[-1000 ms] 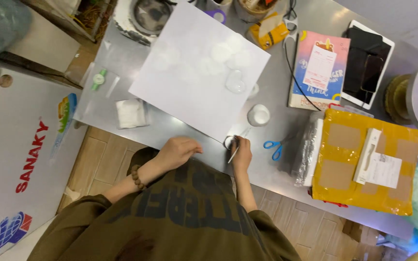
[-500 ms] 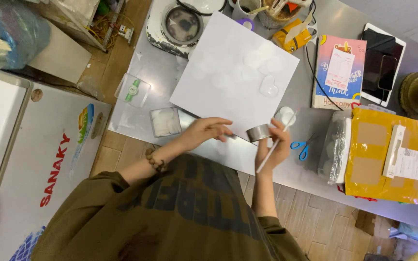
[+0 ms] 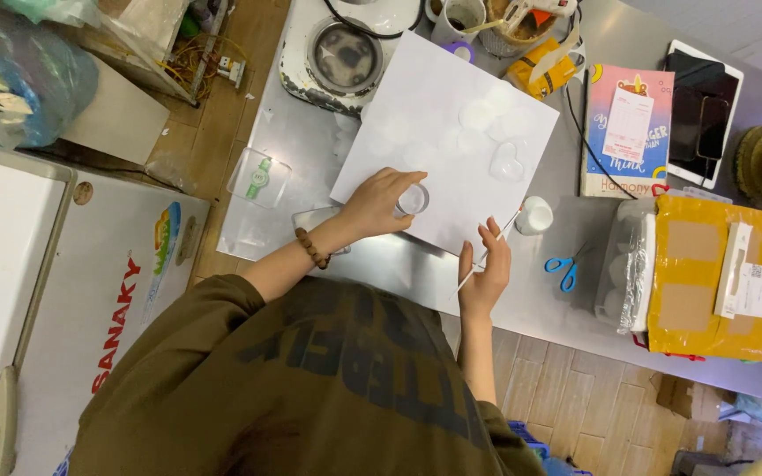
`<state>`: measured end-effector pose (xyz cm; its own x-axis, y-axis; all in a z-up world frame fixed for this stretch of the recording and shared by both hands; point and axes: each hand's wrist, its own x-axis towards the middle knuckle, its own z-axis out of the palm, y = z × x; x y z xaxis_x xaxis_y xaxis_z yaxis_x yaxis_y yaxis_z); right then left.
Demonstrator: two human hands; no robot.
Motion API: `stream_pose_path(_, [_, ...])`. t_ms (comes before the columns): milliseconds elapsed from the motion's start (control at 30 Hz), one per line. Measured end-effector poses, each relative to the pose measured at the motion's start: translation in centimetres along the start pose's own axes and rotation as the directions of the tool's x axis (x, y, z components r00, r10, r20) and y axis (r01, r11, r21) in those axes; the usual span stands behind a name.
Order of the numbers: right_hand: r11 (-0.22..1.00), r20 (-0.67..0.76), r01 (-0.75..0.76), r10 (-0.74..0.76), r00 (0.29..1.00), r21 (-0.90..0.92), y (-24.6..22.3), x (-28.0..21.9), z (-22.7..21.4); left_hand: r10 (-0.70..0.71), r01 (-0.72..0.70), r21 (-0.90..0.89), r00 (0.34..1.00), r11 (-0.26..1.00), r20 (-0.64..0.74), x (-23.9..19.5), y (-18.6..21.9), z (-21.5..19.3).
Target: Applying liquid to small circular fondant pieces and arranging them on a white board using a paintbrush.
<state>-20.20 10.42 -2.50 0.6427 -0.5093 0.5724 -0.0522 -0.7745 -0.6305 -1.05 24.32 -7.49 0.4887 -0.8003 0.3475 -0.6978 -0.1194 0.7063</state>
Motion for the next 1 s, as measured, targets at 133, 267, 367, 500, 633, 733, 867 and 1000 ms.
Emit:
stream_pose_path(133, [0.998,0.007,-0.068,0.068,0.998,-0.005,1.1,-1.4,-0.3,-0.027,0.035,-0.097,0.996,0.995,0.083,0.8,-0.3,-0.6])
stream_pose_path(267, [0.990,-0.025,-0.140,0.141,0.990,0.025,2.0,-2.3,-0.2,-0.105,0.111,0.028,0.980,0.993,-0.168,3.5,-5.0,-3.2])
stream_pose_path(367, [0.986,-0.017,-0.161,0.162,0.987,0.046,2.5,-2.7,-0.1,-0.349,0.384,0.087,0.897,0.919,-0.270,5.6,-10.6,-4.1])
stream_pose_path(500, [0.986,0.008,-0.159,0.159,0.987,0.050,2.9,-2.7,-0.4,-0.580,0.569,-0.115,0.792,0.814,-0.192,6.4,-14.3,-4.0])
stream_pose_path(633, [0.984,0.014,-0.167,0.167,0.986,0.056,3.4,-2.7,-0.6,-0.555,0.512,-0.222,0.798,0.830,-0.235,7.7,-13.4,-4.7])
stream_pose_path(733, [0.983,0.022,-0.172,0.171,0.985,0.063,3.1,-2.1,-0.6,-0.524,0.434,-0.337,0.816,0.835,-0.246,9.0,-11.2,-6.2])
stream_pose_path(867, [0.975,0.090,-0.209,0.203,0.975,0.075,2.4,-0.7,-0.7,-0.506,0.359,-0.606,0.858,0.710,-0.085,9.2,-8.6,-6.0])
stream_pose_path(1000, [0.851,0.084,-0.355,0.351,0.933,0.387,1.7,1.4,1.1,-0.512,0.451,-0.804,0.831,0.387,0.219,6.9,-4.1,-4.4])
